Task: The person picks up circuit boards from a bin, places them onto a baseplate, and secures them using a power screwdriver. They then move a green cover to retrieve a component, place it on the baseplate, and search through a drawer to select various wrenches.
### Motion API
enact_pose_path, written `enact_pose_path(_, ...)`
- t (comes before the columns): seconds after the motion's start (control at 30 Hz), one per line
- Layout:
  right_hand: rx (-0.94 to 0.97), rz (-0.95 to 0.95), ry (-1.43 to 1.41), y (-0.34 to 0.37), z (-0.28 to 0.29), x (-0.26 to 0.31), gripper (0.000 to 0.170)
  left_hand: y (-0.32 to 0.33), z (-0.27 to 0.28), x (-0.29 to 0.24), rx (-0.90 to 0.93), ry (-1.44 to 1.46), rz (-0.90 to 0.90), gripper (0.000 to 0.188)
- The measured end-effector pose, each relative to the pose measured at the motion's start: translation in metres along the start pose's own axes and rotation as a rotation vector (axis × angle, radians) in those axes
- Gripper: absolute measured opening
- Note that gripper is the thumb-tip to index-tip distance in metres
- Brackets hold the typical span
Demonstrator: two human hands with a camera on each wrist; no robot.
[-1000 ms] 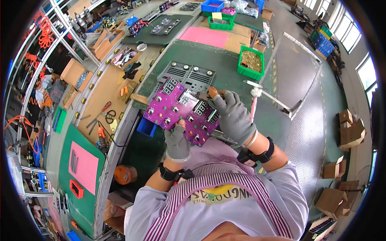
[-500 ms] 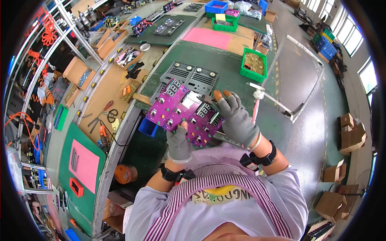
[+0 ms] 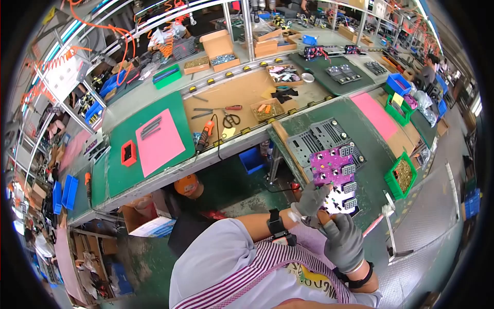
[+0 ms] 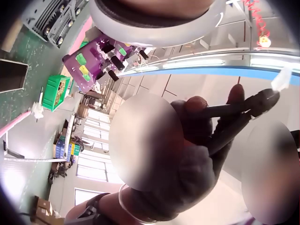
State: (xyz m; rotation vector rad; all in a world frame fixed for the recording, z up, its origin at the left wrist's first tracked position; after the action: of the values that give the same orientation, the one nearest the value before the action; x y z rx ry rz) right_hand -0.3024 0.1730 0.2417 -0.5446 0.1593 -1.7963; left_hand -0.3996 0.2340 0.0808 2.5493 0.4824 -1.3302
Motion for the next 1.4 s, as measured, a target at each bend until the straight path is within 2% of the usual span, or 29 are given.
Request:
enact_pose_path(0.03,-0.033,-0.043,-0.017,-0.001,0.003,-0.003,0.033,-0.004,0.004,0.004,0.047,-0.068,-0.029,0.023)
enact_pose_path(0.1,-0.216,-0.018,0.164,-0.016,0.031,-0.017,0.038,0.012,-0.005,-0.020,0.109,0.335,-0.296,0.029)
enact_pose_path(0.13,-0.171,-0.136,0.114,-0.020,0.032,-0.035,0.041,0.016,0.000,-0.017,0.066,0.059,-0.135,0.028)
enact_pose_path(0.17,-0.206,-0.203,0.103,-0.023,0.038,-0.040,0.036,0.015,0.002,-0.013,0.032,-0.135,-0.094,0.029)
enact_pose_path(0.2,-0.227,-0.224,0.125,-0.024,0.039,-0.044,0.030,0.020,-0.005,-0.024,0.094,-0.033,-0.146,0.027)
enact_pose_path(0.23,-0.263,-0.238,0.123,-0.023,0.041,-0.046,0.025,0.025,-0.016,-0.037,0.108,-0.026,-0.124,0.026)
enact_pose_path(0.27,-0.261,-0.300,0.108,-0.022,0.039,-0.051,0.026,0.026,-0.019,-0.038,0.122,-0.013,-0.043,0.025)
enact_pose_path(0.33,-0.300,-0.351,0.134,-0.020,0.039,-0.064,0.030,0.027,-0.015,-0.044,0.117,-0.141,-0.175,0.018)
enact_pose_path(0.37,-0.340,-0.382,0.137,-0.018,0.042,-0.069,0.032,0.031,-0.027,-0.051,0.098,0.004,-0.075,0.013)
enact_pose_path(0.57,-0.367,-0.525,0.102,-0.010,0.043,-0.093,0.041,0.032,-0.031,-0.055,0.099,-0.139,-0.152,0.012)
enact_pose_path(0.67,-0.359,-0.500,0.018,-0.005,0.038,-0.098,0.048,0.032,-0.034,-0.050,0.146,-0.051,-0.108,0.014)
enact_pose_path(0.77,-0.326,-0.515,-0.063,-0.003,0.035,-0.098,0.054,0.031,-0.030,-0.051,0.128,-0.202,-0.180,0.016)
enact_pose_path(0.87,-0.250,-0.543,-0.113,-0.001,0.025,-0.103,0.053,0.031,-0.018,-0.037,0.109,-0.106,-0.144,0.018)
enact_pose_path(0.97,-0.165,-0.614,0.070,-0.001,0.026,-0.093,0.046,0.028,-0.015,-0.036,0.130,-0.204,-0.155,0.017)
enact_pose_path(1.07,0.032,-0.403,0.084,-0.007,-0.002,-0.053,0.039,0.018,-0.010,-0.024,0.181,-0.349,-0.142,0.014)
enact_pose_path(1.1,0.032,-0.194,0.052,-0.009,-0.011,-0.020,0.033,0.011,-0.006,-0.017,0.218,-0.361,-0.124,0.014)
enact_pose_path(1.13,-0.011,-0.217,-0.003,-0.006,-0.018,-0.013,0.034,0.005,-0.008,-0.015,0.254,-0.374,-0.108,0.014)
enact_pose_path(1.17,-0.115,-0.226,0.002,-0.006,-0.009,-0.016,0.034,0.010,-0.004,-0.007,0.159,-0.155,0.148,0.014)
enact_pose_path(1.23,-0.375,-0.232,0.078,-0.007,0.031,-0.036,0.037,0.009,0.014,-0.007,0.156,-0.318,-0.031,0.019)
enact_pose_path(1.27,-0.323,-0.519,0.029,0.006,0.024,-0.084,0.043,0.014,0.006,-0.007,0.094,-0.138,0.162,0.025)
enact_pose_path(1.3,-0.240,-0.678,-0.201,0.019,0.019,-0.124,0.050,0.018,0.009,-0.009,0.071,-0.149,0.188,0.026)
enact_pose_path(1.33,-0.238,-0.825,-0.165,0.051,0.000,-0.168,0.058,0.020,0.016,-0.010,0.048,-0.159,0.209,0.027)
enact_pose_path(1.4,-0.163,-1.107,-0.101,0.114,-0.026,-0.227,0.062,0.015,0.034,-0.007,0.049,-0.181,0.227,0.031)
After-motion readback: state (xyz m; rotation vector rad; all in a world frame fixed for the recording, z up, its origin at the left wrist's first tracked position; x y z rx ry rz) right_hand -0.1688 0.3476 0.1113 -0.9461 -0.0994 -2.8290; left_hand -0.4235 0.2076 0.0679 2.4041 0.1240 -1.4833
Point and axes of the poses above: each hand's wrist, its own y-axis away from the middle knuckle, its own z-axis out of the back of the hand, x = y × z, the point moved 10 cm from there along -y, towards the middle knuckle, and after that the axes turned 10 degrees about -y, right-handed, at the moved point
